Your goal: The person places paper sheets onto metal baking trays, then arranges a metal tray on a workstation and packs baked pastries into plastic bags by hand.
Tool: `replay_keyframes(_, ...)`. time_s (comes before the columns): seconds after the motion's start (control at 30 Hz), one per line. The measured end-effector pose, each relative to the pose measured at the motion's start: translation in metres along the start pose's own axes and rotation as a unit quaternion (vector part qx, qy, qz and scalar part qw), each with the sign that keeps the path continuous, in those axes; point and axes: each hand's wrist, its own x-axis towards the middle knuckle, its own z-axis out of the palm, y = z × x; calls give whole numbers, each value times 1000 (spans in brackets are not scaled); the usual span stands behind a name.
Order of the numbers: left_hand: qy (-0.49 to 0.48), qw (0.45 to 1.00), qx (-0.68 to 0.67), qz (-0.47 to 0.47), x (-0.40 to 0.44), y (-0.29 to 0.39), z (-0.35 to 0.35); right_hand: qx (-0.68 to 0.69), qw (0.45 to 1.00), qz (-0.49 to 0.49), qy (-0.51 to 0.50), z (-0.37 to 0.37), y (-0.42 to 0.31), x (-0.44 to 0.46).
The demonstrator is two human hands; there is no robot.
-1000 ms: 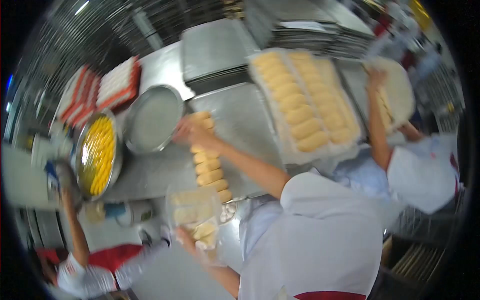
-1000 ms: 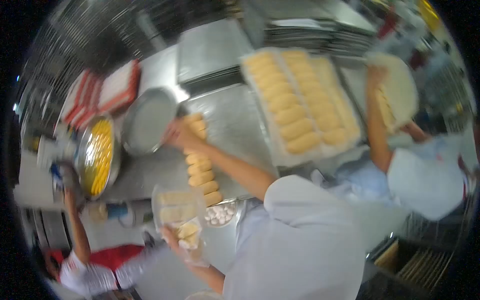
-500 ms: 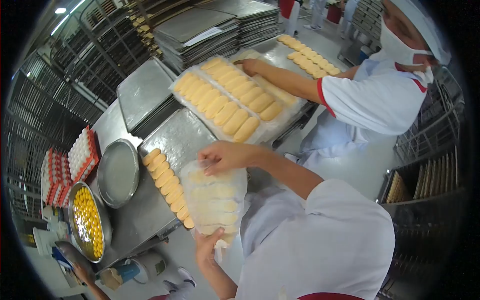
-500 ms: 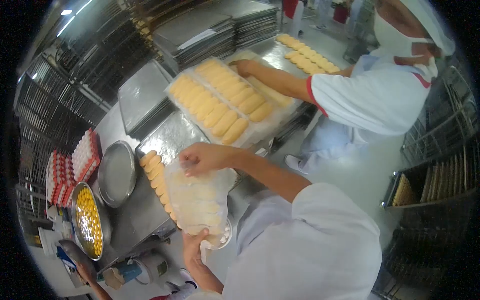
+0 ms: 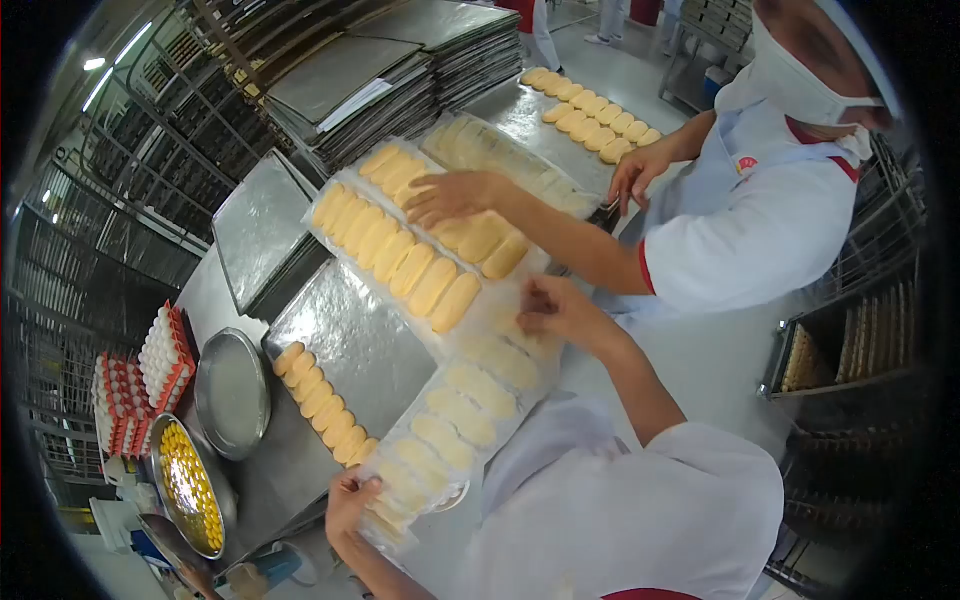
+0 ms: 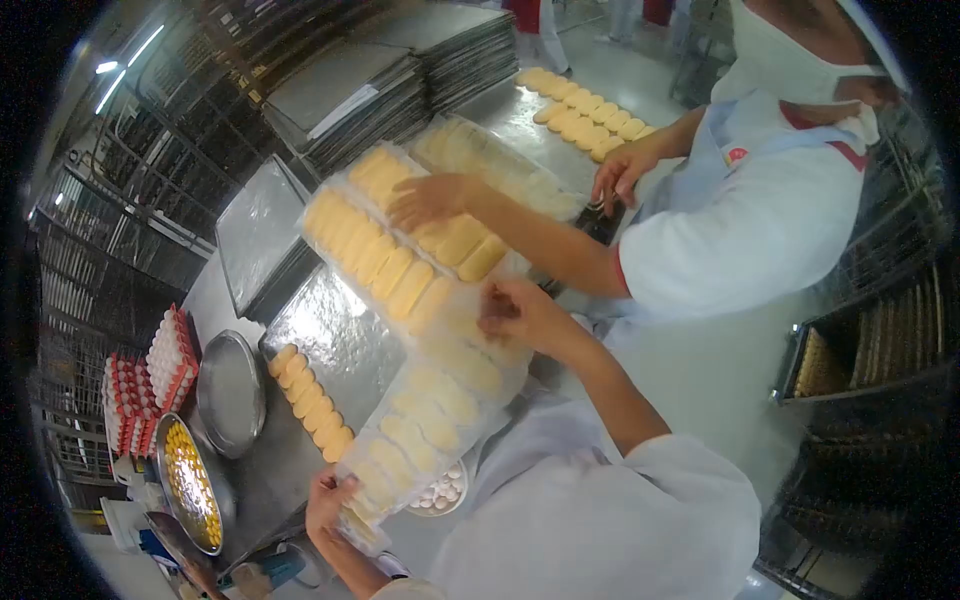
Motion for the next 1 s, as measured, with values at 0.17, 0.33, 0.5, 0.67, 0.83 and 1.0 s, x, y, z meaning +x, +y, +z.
replay_keyframes(0.17, -24, 991, 131, 10, 33, 41, -24, 4, 998, 18, 66, -40, 0, -13)
replay_keyframes(0.33, -14, 980, 195, 44, 65, 78, -54, 68, 996, 22, 60, -59, -7, -20)
replay_keyframes(0.5, 165, 967, 70, 182, 97, 112, -39, 130, 989, 72, -9, -57, 22, -21)
replay_keyframes(0.67, 234, 909, 215, 270, 120, 144, 1, 150, 984, 96, -5, -52, 49, -17)
replay_keyframes(0.83, 224, 860, 369, 272, 146, 172, -6, 160, 970, 171, 60, -60, 83, -19)
replay_keyframes(1.0, 214, 850, 402, 267, 188, 205, 25, 201, 958, 153, 135, -70, 97, -10)
